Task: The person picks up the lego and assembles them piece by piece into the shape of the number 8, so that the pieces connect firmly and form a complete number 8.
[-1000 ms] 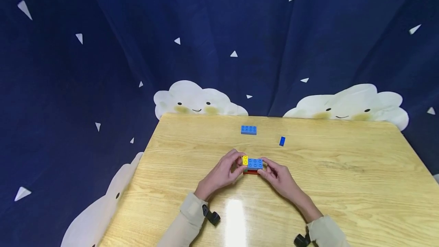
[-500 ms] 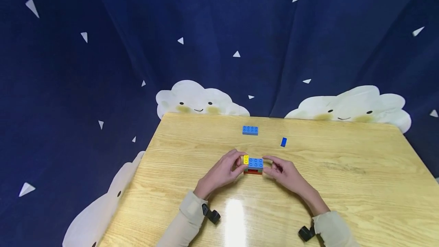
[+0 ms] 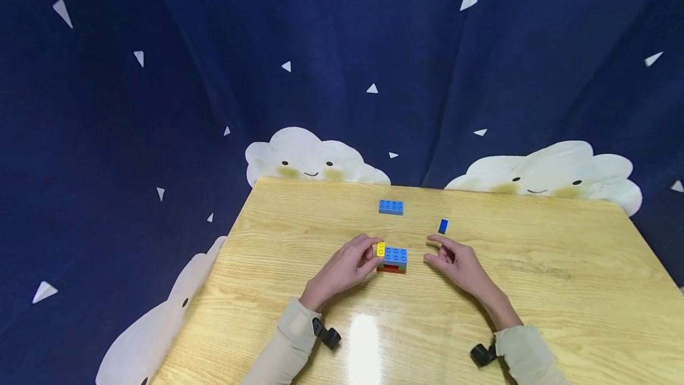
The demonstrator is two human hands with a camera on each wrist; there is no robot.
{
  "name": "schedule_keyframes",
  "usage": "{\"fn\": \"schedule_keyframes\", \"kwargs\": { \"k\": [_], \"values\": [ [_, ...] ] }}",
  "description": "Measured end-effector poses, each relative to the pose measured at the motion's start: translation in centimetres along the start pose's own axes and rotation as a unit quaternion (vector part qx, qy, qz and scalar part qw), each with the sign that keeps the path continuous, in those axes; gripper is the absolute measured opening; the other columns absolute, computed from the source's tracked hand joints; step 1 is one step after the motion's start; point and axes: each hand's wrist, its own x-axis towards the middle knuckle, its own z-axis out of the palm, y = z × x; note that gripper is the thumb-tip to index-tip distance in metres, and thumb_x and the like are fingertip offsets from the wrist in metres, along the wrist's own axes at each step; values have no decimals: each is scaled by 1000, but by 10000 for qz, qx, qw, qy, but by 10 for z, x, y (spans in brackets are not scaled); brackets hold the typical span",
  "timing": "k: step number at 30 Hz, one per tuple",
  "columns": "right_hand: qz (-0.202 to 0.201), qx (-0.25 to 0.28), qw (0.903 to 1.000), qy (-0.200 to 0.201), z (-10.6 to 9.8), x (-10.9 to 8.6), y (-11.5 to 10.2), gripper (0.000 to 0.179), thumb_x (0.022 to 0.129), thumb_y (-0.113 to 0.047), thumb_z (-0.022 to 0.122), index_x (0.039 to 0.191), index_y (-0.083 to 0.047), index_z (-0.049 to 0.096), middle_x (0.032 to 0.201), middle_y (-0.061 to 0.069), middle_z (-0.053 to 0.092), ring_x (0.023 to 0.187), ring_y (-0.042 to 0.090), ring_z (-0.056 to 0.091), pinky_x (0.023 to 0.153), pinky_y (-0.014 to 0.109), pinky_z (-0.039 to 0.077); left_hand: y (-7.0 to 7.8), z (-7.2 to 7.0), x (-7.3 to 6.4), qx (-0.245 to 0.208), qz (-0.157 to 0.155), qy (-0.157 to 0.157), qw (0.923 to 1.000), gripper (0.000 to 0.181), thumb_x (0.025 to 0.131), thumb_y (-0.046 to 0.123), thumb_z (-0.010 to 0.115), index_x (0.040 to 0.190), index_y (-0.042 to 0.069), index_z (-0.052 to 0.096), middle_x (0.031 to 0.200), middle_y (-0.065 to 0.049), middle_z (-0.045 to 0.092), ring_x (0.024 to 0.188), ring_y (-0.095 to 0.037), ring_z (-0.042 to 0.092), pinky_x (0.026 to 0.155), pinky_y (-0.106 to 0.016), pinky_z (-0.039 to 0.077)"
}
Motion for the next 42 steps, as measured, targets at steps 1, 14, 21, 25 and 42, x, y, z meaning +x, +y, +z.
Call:
{"fn": "schedule_keyframes", "kwargs": {
  "k": [1,14,21,25,42],
  "values": [
    [4,-24,10000,22,-1,0,2,44,94,-14,79,132,3,66,70,-4,54,58,5,43,57,24,40,0,0,0,16,-7,-6,10000,43,104,28,68,141,7,62,95,7,53,84,-12,54,73,-20,46],
    [-140,-476,9969,615,-11,14,23,44,91,-5,81,132,3,67,65,-6,49,55,3,40,58,20,40,-1,3,-2,26,124,123,9998,42,103,27,69,139,7,63,92,5,56,82,-20,60,72,-21,46],
    [-170,-750,9931,881,-15,22,32,43,90,-5,81,130,3,68,63,-4,50,53,4,41,61,18,40,-1,5,0,29,71,127,9999,43,103,27,69,140,6,63,91,6,54,81,-18,57,74,-21,45],
    [-108,-854,9923,889,-17,25,35,43,90,-5,82,130,4,67,64,-3,51,54,4,42,59,19,40,-1,5,0,32,97,169,9998,44,103,27,69,140,5,63,91,7,53,80,-12,53,74,-21,45],
    [280,-1129,9895,860,-16,30,38,52,96,-16,78,138,7,60,67,-1,52,56,7,43,65,26,45,-2,3,0,1,151,254,9996,42,102,25,70,139,6,64,89,8,53,77,-6,49,73,-20,46]
  ]
}}
